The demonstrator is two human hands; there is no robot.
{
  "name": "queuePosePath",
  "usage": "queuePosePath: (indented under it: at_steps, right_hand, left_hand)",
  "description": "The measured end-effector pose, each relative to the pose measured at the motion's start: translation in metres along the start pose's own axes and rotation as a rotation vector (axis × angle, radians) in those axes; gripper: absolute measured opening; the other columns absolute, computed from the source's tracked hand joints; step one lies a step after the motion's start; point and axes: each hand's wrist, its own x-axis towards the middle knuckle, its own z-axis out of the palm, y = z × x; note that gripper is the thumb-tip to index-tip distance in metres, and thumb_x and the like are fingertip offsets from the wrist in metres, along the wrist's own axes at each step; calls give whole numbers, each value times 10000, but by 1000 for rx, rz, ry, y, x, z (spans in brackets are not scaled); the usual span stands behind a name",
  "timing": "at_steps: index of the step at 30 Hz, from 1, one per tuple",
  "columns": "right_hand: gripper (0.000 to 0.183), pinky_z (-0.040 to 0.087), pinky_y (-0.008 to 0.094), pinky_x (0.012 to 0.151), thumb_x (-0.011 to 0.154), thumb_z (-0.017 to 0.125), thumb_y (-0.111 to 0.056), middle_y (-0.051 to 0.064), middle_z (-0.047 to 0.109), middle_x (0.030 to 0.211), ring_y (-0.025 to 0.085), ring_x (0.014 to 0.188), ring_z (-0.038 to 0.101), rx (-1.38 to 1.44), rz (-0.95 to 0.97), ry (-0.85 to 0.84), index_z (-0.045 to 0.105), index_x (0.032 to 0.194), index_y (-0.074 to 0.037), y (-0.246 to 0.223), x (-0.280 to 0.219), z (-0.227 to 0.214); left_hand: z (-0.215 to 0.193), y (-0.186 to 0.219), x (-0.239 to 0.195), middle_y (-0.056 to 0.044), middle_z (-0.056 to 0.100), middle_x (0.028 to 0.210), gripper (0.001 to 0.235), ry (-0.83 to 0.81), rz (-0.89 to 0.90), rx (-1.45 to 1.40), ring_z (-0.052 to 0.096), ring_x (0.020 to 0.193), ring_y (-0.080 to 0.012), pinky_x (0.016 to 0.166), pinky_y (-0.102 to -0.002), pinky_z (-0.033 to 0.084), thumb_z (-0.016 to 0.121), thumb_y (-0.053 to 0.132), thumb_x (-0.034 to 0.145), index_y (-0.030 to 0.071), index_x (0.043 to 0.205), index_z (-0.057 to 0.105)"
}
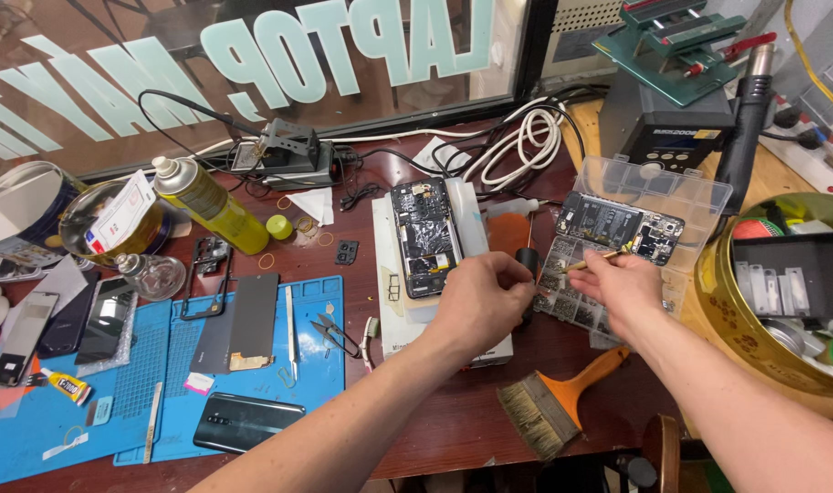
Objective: The person uses a soldering iron to work on a disassembled smartphone motherboard, then uses a screwdriver to tighten screws on the phone chassis. The person handles the phone and its components on a cluttered workbench.
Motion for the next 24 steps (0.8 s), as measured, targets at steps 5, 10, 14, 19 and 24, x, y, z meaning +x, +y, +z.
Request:
queuePosePath:
  at_steps: [5,10,14,19,24]
  right_hand:
    - [204,632,330,745,1015,642,-147,172,719,968,236,826,734,68,-22,14,609,1025,54,-18,0,-13]
    - [199,631,340,731,1002,655,-163,154,722,958,242,805,740,127,-43,-22,617,993,32,-30,0,-20]
    - [194,628,351,716,977,668,-166,139,726,955,249,800,747,113,-52,-11,635,968,25,-31,-3,-21]
    - [207,640,349,717,967,682,-171,134,726,939,242,800,750,152,-40,-12,631,953,29,-32,-2,-20]
    - [220,638,334,694,972,690,-175,135,722,924,225,785,738,143,-50,7,633,943,35,-34,0,-24]
  left_hand:
    - [41,3,36,-211,763,910,228,27,105,107,765,886,-338,854,-404,598,691,139,803,16,972,782]
    - [78,2,85,-231,733,1025,221,-3,-27,264,711,1014,-390,906,-453,570,721,98,782,35,992,752]
    - [94,-3,105,-220,725,1084,203,-67,-90,344,698,1062,-391,908,-469,574,683,60,823,65,1016,746]
    - [100,-5,116,-203,731,1089,167,-120,-144,440,704,1070,-376,900,-463,589,694,73,843,59,998,754]
    - [102,-12,123,-198,737,1100,171,-151,-193,474,707,1083,-365,915,-454,582,710,100,853,73,1010,774]
